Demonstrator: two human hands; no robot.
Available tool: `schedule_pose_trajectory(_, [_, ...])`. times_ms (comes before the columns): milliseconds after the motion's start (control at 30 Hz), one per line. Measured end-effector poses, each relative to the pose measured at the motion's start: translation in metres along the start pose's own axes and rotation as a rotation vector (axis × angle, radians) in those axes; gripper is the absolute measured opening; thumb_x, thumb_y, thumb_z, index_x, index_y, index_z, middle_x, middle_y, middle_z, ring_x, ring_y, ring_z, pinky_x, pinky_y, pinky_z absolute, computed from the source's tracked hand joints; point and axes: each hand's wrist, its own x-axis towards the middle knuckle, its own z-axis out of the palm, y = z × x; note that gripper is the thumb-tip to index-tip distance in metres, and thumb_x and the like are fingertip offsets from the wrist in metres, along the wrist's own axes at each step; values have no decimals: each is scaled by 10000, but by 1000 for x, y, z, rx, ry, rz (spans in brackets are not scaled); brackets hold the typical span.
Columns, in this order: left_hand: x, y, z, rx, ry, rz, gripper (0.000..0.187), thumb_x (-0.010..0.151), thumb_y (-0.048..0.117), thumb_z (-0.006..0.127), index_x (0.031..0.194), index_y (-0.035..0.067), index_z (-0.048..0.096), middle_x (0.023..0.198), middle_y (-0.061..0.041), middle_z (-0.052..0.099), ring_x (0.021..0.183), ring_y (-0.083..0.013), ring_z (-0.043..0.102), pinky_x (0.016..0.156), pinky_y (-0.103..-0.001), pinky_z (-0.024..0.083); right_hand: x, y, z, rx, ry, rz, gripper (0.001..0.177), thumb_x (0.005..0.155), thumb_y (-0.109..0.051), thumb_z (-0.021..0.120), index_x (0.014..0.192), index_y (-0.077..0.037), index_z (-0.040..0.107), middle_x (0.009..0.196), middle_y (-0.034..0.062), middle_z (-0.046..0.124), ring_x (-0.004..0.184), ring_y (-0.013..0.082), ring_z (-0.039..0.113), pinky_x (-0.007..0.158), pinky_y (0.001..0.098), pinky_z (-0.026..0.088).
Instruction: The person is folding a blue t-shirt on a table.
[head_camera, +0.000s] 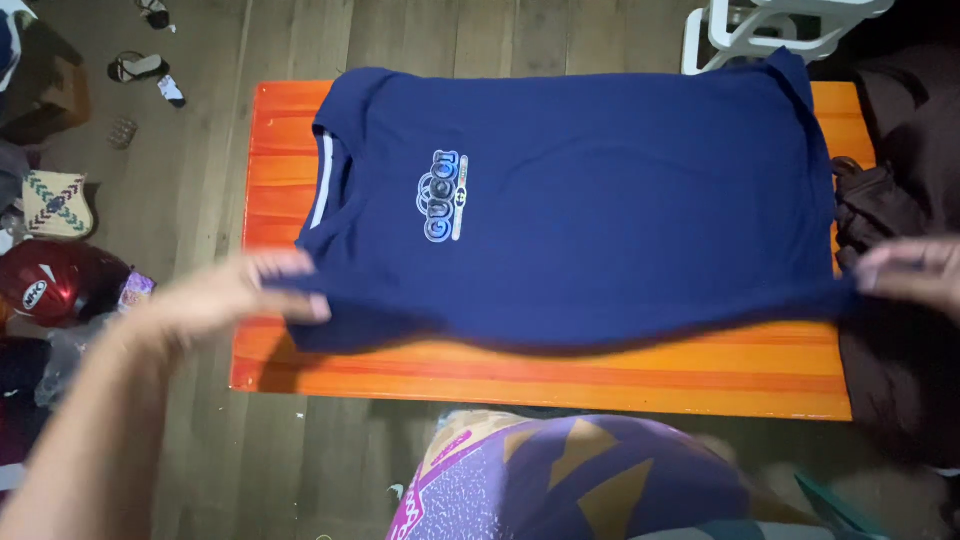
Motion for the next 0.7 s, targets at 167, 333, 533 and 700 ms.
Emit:
schedule_pose_trajectory(167, [50, 42, -53, -612, 304, 273, 269, 908, 268, 745, 1146, 148, 705, 1110, 32, 697, 1094, -149, 613, 1088, -385, 479, -23, -190, 43, 428, 155, -79, 510, 1053, -399, 606, 1376, -5, 613, 1238, 199, 691, 1134, 290, 669, 1015, 448, 516])
schedule_pose_trajectory(333, [92, 39, -33, -507, 369, -19, 635, 920, 531, 670, 1363, 88, 570, 1387, -51, 616, 1292, -202, 565, 1147, -391, 416, -19, -225, 71, 268, 278, 30, 618, 1050, -423, 589, 1473, 16, 487, 1406, 229, 583, 1280, 332, 587, 1075, 450, 457])
schedule_pose_trajectory(533, [80, -4, -26, -161, 428, -155, 777, 827, 539, 708, 1412, 40, 599, 1416, -117, 650, 1299, -213, 585, 1130, -374, 384, -41, -230, 92, 70, 288, 184, 595, 1040, -361, 642, 1439, 65, 528, 1350, 320, 618, 1240, 513, 502, 1041, 592, 370])
schedule_pose_trajectory(700, [65, -44, -40, -152, 518, -2, 552, 844, 430, 786, 1218, 33, 699, 1151, -58, 709, 1073, -162, 618, 1010, -326, 443, -20, -160, 79, 237, 226, 111, 503, 1046, -337, 604, 1348, 65, 610, 1292, 224, 683, 1141, 234, 670, 1018, 361, 506])
